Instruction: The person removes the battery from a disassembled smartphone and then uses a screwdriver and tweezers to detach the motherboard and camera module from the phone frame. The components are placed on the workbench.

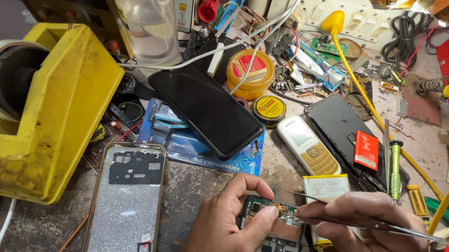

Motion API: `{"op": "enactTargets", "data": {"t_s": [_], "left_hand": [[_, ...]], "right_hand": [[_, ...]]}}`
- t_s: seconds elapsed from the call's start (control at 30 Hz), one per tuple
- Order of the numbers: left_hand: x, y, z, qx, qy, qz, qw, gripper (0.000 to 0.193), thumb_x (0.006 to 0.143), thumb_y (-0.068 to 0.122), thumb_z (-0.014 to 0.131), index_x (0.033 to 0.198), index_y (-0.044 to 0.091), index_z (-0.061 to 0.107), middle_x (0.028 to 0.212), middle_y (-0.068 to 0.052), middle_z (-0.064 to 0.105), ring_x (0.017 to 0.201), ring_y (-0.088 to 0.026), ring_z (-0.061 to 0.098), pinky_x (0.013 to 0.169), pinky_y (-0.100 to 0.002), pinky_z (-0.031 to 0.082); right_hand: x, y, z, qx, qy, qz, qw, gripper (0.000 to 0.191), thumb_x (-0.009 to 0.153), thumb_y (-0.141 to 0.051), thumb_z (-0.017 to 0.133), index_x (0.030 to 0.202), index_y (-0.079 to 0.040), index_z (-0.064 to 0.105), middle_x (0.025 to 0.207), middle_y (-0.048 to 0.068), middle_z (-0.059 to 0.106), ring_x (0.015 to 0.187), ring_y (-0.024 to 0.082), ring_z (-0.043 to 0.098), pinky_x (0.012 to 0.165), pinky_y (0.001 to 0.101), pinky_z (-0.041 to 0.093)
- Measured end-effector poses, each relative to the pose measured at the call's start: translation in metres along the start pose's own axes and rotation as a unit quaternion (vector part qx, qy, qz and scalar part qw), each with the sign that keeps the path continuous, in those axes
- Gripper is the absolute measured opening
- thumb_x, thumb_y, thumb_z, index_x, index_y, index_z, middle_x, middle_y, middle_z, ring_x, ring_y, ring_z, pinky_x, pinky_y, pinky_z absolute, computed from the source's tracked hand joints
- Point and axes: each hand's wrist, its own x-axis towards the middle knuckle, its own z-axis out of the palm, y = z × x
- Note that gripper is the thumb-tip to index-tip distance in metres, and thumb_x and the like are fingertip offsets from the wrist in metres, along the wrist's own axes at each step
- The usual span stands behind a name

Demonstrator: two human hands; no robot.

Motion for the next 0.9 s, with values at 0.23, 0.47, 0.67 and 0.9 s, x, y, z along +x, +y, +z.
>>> {"op": "enactTargets", "data": {"t_s": [0.23, 0.47, 0.67, 0.9], "left_hand": [[0.002, -0.006, 0.001, -0.013, 0.004, 0.011, 1.000, 0.019, 0.092, 0.021, 0.067, 0.105, 0.008, 0.063, 0.070, -0.002, 0.067, 0.065, -0.003, 0.055, 0.056, -0.026, 0.046], [0.001, -0.002, 0.001, -0.025, -0.004, 0.003, 1.000, 0.017, 0.092, 0.020, 0.066, 0.104, 0.007, 0.062, 0.069, -0.001, 0.069, 0.063, -0.003, 0.057, 0.055, -0.026, 0.046], [0.002, 0.002, 0.002, -0.016, -0.002, -0.005, 1.000, 0.016, 0.093, 0.019, 0.064, 0.103, 0.007, 0.062, 0.066, 0.000, 0.069, 0.061, -0.002, 0.058, 0.053, -0.026, 0.046], [-0.002, -0.001, 0.000, -0.011, -0.004, -0.013, 1.000, 0.025, 0.083, 0.007, 0.058, 0.108, 0.007, 0.063, 0.061, -0.001, 0.062, 0.051, -0.003, 0.048, 0.045, -0.027, 0.034]], "right_hand": [[0.008, -0.011, 0.009, -0.147, -0.011, -0.065, 0.987, 0.033, 0.085, -0.004, 0.079, 0.112, -0.004, 0.061, 0.101, 0.013, 0.081, 0.098, 0.022, 0.083, 0.083, 0.0327, 0.068], [0.022, -0.022, 0.016, -0.250, 0.001, -0.115, 0.961, 0.036, 0.079, -0.013, 0.084, 0.106, -0.005, 0.062, 0.093, 0.007, 0.081, 0.089, 0.019, 0.083, 0.076, 0.0287, 0.067], [0.023, -0.023, 0.018, -0.246, -0.004, -0.114, 0.963, 0.035, 0.080, -0.014, 0.084, 0.107, -0.006, 0.062, 0.095, 0.007, 0.081, 0.091, 0.019, 0.083, 0.076, 0.0285, 0.067], [0.022, -0.021, 0.015, -0.232, -0.010, -0.076, 0.970, 0.032, 0.083, -0.010, 0.081, 0.109, -0.007, 0.063, 0.097, 0.006, 0.082, 0.091, 0.018, 0.079, 0.076, 0.0286, 0.067]]}}
